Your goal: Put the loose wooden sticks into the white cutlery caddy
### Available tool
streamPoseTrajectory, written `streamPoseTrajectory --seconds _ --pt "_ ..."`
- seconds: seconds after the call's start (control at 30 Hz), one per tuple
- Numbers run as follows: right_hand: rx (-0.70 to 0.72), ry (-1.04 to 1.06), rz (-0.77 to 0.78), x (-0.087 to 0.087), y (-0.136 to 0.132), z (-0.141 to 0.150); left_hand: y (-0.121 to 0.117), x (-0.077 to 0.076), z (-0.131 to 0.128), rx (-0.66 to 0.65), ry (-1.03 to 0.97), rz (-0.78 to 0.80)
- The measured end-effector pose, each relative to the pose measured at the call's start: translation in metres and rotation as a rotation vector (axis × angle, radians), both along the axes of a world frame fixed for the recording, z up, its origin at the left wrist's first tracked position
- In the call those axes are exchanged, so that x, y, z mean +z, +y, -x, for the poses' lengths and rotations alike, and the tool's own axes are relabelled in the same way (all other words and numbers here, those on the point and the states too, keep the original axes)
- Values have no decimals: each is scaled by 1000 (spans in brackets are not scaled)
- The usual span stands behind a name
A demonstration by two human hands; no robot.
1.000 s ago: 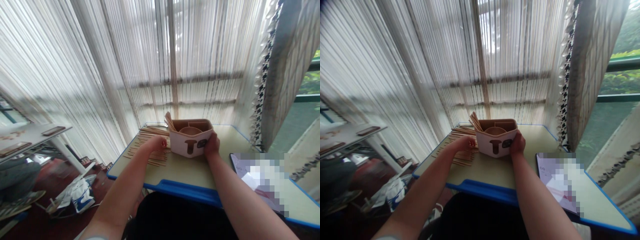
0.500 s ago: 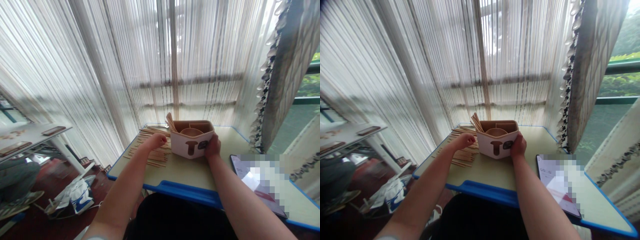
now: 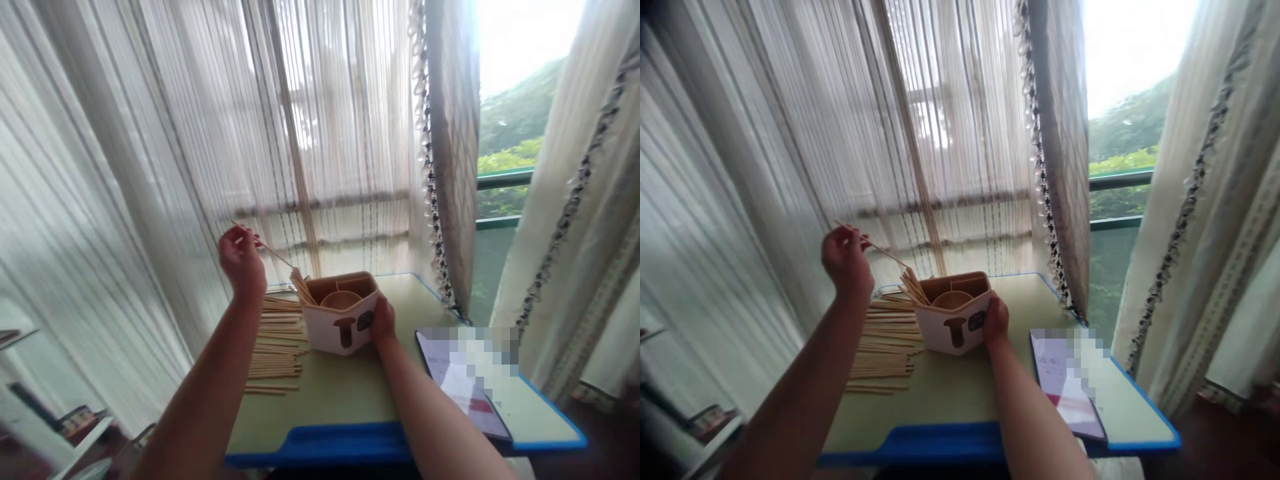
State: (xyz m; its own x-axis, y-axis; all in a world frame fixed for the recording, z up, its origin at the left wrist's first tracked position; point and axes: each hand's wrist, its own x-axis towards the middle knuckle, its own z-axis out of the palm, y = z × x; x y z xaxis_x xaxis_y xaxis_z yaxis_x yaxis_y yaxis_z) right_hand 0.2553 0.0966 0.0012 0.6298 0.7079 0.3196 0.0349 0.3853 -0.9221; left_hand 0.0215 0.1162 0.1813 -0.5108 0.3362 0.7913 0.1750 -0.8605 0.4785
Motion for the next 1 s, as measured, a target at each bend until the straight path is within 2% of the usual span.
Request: streamPoseTrajectory --seconds 0.07,0.13,0.23,0.4,0.57,0.7,0.87,1.0 --pt "24 -2 -13 -1 1 0 0 18 -7 -24 -80 -84" --pt "38 18 -33 -1 1 1 -1 24 -14 -93 -130 -91" --pt "27 29 -47 1 -1 1 -2 19 -26 -192 -77 -27" --pt "1 15 18 0 -2 -2 8 2 -36 -257 215 192" --pt "-3 2 51 3 -4 -4 24 -6 -30 -219 466 398" --pt "-5 -15 52 8 -9 -2 27 -9 -25 -236 646 510" --pt "9 2 33 7 -7 -2 23 -11 -22 -115 900 561" --pt "22 22 35 4 -4 -3 18 -11 -22 -80 1009 563"
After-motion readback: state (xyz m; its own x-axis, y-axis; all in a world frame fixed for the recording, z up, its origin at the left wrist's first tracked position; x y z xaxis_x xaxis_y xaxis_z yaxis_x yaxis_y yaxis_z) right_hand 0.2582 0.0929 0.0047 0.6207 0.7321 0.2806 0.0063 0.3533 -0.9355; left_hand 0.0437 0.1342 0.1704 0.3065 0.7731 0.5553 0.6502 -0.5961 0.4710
